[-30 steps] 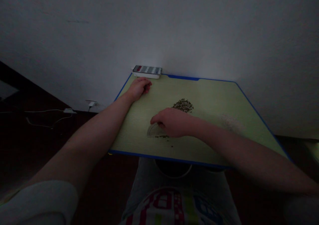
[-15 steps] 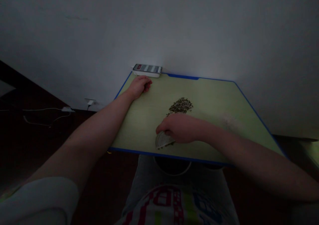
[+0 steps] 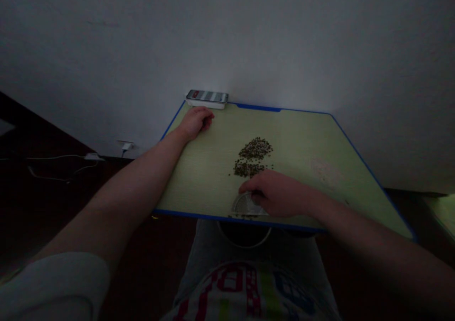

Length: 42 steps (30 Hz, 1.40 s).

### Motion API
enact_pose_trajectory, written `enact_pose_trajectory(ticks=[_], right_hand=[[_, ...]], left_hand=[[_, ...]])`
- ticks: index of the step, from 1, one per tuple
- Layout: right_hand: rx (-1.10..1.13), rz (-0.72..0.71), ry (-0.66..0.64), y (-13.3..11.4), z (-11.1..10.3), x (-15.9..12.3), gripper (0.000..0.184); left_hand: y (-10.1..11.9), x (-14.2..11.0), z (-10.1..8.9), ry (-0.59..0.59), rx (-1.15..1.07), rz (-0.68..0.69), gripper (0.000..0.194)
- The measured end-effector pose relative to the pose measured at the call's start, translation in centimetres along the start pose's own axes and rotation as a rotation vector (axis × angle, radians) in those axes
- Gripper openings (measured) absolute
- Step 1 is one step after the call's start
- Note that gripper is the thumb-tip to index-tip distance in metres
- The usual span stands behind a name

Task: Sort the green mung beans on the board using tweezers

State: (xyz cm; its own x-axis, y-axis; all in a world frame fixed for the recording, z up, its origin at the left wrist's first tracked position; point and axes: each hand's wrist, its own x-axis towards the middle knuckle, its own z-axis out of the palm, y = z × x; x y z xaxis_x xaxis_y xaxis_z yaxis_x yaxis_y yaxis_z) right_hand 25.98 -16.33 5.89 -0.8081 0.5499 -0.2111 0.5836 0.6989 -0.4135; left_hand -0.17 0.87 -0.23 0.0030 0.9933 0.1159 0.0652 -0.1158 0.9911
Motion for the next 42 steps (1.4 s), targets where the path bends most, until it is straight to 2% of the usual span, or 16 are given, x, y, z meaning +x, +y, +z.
enact_pose_trajectory(ticks=[8, 15, 19, 22, 26, 29, 32, 37, 42], right_hand=[[0.111, 0.092, 0.068, -0.1, 0.7, -2.1, 0.034], [0.165, 0.089, 0.071, 0.6, 1.5, -3.4, 0.033], [0.157, 0.089, 0.070, 0.5, 0.9, -3.6, 0.033], [0.113, 0.060, 0.079, -0.2, 0.0, -2.4, 0.035], [0.080, -0.118, 0.109, -1.7, -0.5, 1.3, 0.037], [0.047, -0.219, 0.053, -2.5, -0.1, 3.8, 0.040], [0.041, -0.245, -0.002, -2.7, 0.4, 4.6, 0.041], [0.095, -0.171, -0.041, -2.0, 0.4, 2.6, 0.040], [0.141, -0.052, 0.048, -1.1, 0.9, -0.4, 0.038]], left_hand=[[0.0, 0.1, 0.1, -0.002, -0.014, -0.002, 0.010], [0.2, -0.2, 0.2, 0.005, -0.010, -0.004, 0.011], [0.1, -0.2, 0.1, 0.001, -0.022, -0.016, 0.010], [0.0, 0.0, 0.0, -0.013, -0.020, -0.022, 0.010], [0.0, 0.0, 0.0, -0.017, -0.012, -0.011, 0.010], [0.1, 0.0, 0.0, -0.009, -0.006, -0.018, 0.010], [0.0, 0.0, 0.0, -0.012, -0.004, -0.013, 0.010], [-0.1, 0.1, 0.1, 0.003, 0.010, -0.010, 0.010], [0.1, 0.0, 0.1, -0.017, -0.004, -0.022, 0.010]])
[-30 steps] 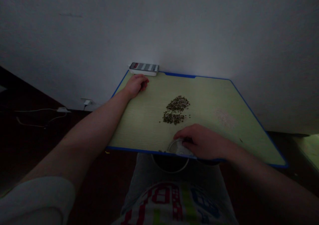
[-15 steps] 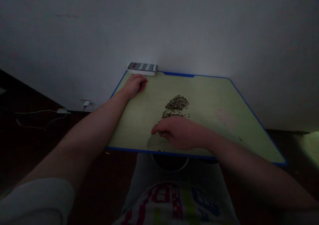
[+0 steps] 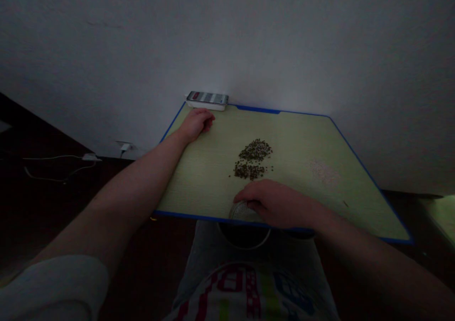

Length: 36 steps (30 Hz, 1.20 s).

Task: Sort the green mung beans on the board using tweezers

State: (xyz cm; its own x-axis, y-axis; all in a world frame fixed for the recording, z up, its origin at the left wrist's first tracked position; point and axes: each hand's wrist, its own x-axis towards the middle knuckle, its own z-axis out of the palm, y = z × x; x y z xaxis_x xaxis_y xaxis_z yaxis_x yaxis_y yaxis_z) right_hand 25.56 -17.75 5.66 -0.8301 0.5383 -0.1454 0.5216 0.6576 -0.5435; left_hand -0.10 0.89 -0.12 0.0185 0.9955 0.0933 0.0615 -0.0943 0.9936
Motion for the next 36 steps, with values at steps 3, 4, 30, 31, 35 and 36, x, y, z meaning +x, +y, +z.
enact_pose_trajectory(ticks=[3, 4, 30, 31, 35, 36], right_hand=[[0.015, 0.083, 0.107, 0.2, 1.0, -1.9, 0.039], [0.028, 0.103, 0.151, 0.2, 1.4, -2.5, 0.039], [-0.551, 0.020, 0.486, -3.6, 8.0, 1.7, 0.027], [-0.559, 0.051, 0.491, -3.6, 8.0, 1.8, 0.028], [-0.587, 0.139, 0.500, -3.4, 7.7, 1.9, 0.030], [-0.591, 0.150, 0.495, -3.3, 7.6, 1.9, 0.029]], left_hand=[[0.1, 0.0, -0.1, 0.000, 0.006, -0.017, 0.009], [0.1, -0.1, -0.1, 0.002, 0.012, -0.020, 0.009], [-0.1, 0.0, -0.2, -0.014, 0.005, -0.015, 0.012], [-0.2, 0.0, -0.2, -0.015, 0.006, -0.017, 0.012], [-0.3, 0.1, -0.3, -0.010, 0.010, -0.012, 0.011], [-0.3, 0.2, -0.3, -0.008, 0.009, -0.009, 0.011]])
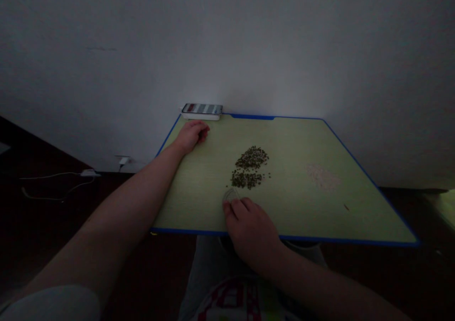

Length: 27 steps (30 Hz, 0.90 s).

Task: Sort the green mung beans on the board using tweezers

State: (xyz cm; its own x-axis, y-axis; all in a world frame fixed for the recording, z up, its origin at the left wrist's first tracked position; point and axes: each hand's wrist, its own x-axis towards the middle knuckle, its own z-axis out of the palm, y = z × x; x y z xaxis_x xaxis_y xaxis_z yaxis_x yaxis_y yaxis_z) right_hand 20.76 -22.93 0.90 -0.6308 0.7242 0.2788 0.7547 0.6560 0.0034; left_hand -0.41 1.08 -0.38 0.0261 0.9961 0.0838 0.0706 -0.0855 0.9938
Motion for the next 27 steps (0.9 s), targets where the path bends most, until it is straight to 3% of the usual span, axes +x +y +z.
enact_pose_trajectory(ticks=[27], right_hand=[[-0.071, 0.109, -0.047, 1.4, -0.3, -2.6, 0.034]], left_hand=[[0.2, -0.1, 0.0, 0.003, -0.016, -0.016, 0.009]])
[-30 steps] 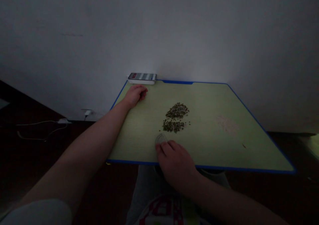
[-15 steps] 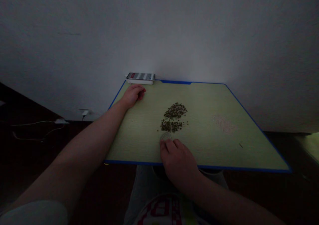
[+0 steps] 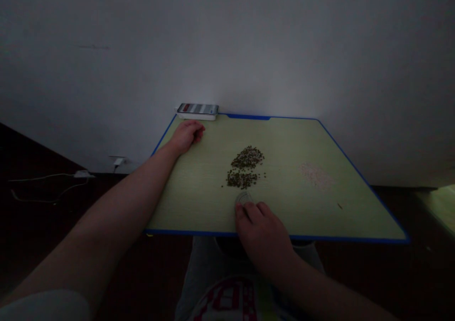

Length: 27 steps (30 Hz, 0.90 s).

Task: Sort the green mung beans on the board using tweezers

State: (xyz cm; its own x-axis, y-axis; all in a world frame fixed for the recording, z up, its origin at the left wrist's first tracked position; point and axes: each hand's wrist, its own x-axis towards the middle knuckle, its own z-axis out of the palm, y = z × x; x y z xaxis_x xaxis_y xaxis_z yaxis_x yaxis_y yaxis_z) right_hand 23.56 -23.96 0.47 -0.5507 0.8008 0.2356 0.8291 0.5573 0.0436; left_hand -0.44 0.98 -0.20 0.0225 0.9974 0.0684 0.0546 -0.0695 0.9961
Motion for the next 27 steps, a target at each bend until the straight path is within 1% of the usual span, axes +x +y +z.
enact_pose_trajectory(ticks=[5, 9, 13, 18, 21, 24, 27], right_hand=[[-0.027, 0.004, 0.000, 0.9, 0.0, -0.8, 0.034], [-0.030, -0.044, 0.072, 1.2, 0.2, -1.1, 0.034], [0.006, -0.085, 0.114, 0.9, 0.5, -0.6, 0.036], [0.016, -0.060, 0.118, 1.0, 0.5, 0.0, 0.033], [0.017, -0.039, 0.125, 1.5, 0.6, 0.1, 0.030], [0.037, -0.021, 0.131, 2.1, 0.7, 0.1, 0.024], [0.064, -0.008, 0.136, 2.5, 0.8, 0.2, 0.025]], left_hand=[[-0.2, 0.1, -0.1, -0.001, 0.017, 0.007, 0.011], [-0.3, 0.3, -0.1, 0.001, -0.003, 0.009, 0.011], [-0.2, 0.2, -0.1, -0.001, -0.015, 0.013, 0.012], [0.0, 0.1, 0.0, 0.011, -0.005, -0.011, 0.011], [-0.1, 0.1, -0.1, 0.003, -0.008, 0.006, 0.010], [-0.1, 0.1, 0.0, 0.006, -0.015, -0.007, 0.009], [0.1, -0.1, 0.1, 0.014, -0.013, -0.019, 0.009]])
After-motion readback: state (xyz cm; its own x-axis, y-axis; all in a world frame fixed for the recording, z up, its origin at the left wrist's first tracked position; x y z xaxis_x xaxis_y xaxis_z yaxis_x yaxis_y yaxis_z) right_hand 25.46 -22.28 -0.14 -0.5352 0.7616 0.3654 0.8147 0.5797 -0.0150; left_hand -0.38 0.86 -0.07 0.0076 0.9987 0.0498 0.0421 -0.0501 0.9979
